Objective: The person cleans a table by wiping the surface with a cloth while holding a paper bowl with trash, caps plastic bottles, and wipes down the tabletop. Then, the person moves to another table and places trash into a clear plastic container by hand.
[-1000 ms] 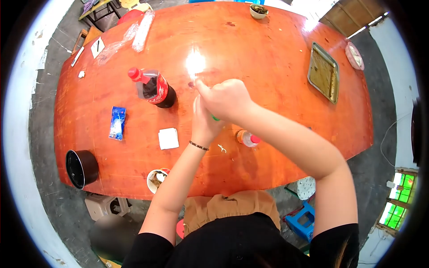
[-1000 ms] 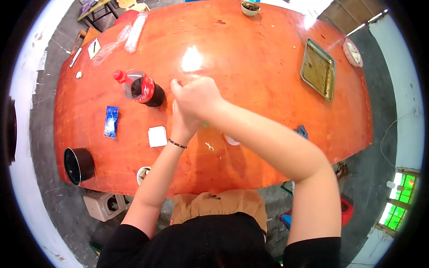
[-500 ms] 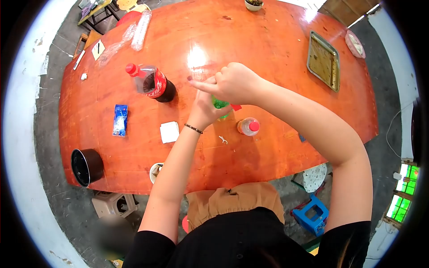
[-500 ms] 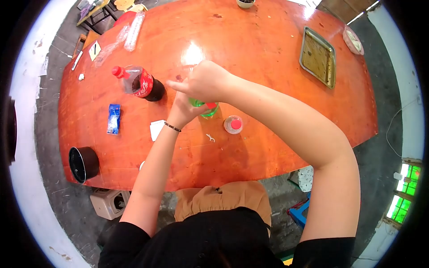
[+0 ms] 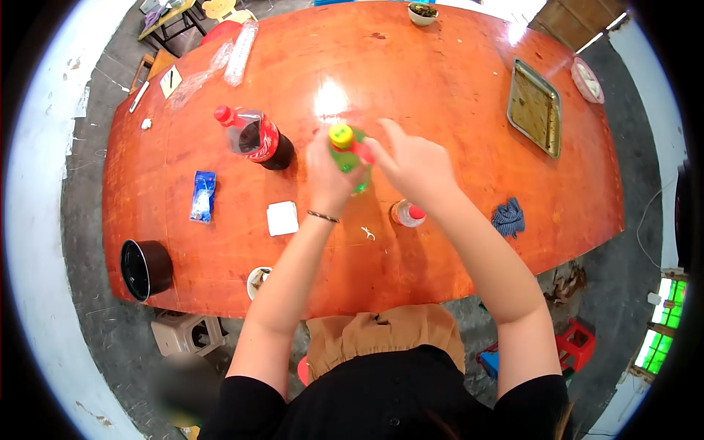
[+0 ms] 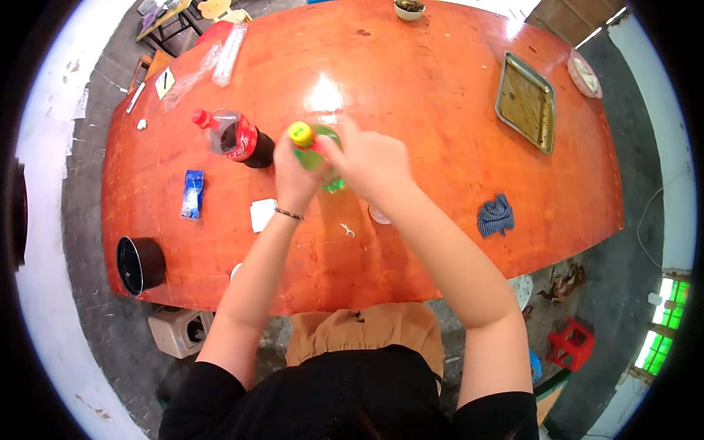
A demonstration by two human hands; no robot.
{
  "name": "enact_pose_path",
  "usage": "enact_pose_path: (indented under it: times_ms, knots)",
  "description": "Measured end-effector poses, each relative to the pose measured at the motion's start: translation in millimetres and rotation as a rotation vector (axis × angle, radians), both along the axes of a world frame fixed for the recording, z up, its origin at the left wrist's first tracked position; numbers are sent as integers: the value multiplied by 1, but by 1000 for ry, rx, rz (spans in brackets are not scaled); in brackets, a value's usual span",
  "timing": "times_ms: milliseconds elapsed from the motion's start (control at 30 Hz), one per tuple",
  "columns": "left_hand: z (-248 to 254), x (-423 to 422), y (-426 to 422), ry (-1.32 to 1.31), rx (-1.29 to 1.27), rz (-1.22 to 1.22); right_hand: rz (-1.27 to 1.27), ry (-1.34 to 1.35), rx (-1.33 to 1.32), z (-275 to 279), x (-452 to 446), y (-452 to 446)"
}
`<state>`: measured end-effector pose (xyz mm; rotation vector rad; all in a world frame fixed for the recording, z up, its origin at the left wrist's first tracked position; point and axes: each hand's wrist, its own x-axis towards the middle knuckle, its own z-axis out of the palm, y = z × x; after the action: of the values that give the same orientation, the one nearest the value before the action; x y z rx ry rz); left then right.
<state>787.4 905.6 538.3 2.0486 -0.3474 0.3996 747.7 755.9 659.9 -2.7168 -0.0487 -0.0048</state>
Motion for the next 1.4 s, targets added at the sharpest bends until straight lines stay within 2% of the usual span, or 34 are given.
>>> enact_pose_path:
  times_ms: [67, 167, 267, 367, 467, 567, 700, 767, 867, 1000, 1067, 1133, 1200, 1233, 1333, 1400]
  knots:
    - [-6, 32, 22, -22, -9, 78, -64, -96, -101, -19, -20, -24]
    - [-4, 64, 44, -139, 79, 240, 19, -39, -280, -56, -51, -56]
    - [-13, 88, 57, -148, 104, 346, 71, 272, -275, -58, -69, -60]
    - [1, 92, 53, 18, 15, 375, 112, 36, -187, -91, -84, -62]
    - [4, 89, 49, 13, 69, 386, 30, 76, -114, -106, -81, -60]
    - [8, 86, 46, 42, 88, 394, 80, 121, -159, -98, -70, -55]
    - [9, 74, 50, -58, 142, 371, 105, -50, -120, -120, -36, -55]
    - [21, 54, 60, -41, 69, 284, 65, -70, -101, -112, -15, -48]
    - [30, 1, 88, -11, -280, 115, 78, -96, -67, -94, 13, -30]
    - [2, -95, 163, 141, -247, 284, 47, -86, -32, -94, 49, -3]
    - [-37, -145, 206, 229, -280, 429, 41, -96, -54, -104, 68, 6]
    - [-55, -195, 237, 354, -252, 612, 32, -109, 5, -113, 87, 11]
    - [-102, -246, 281, 391, -121, 739, 19, -101, 60, -123, 98, 17]
    - [-124, -267, 296, 465, -146, 818, 12, -88, 85, -127, 102, 21]
    - [-143, -300, 312, 971, -537, 667, -14, -67, 170, -133, 103, 36]
    - [-158, -309, 304, 1045, -840, 516, -39, -85, 200, -141, 98, 45]
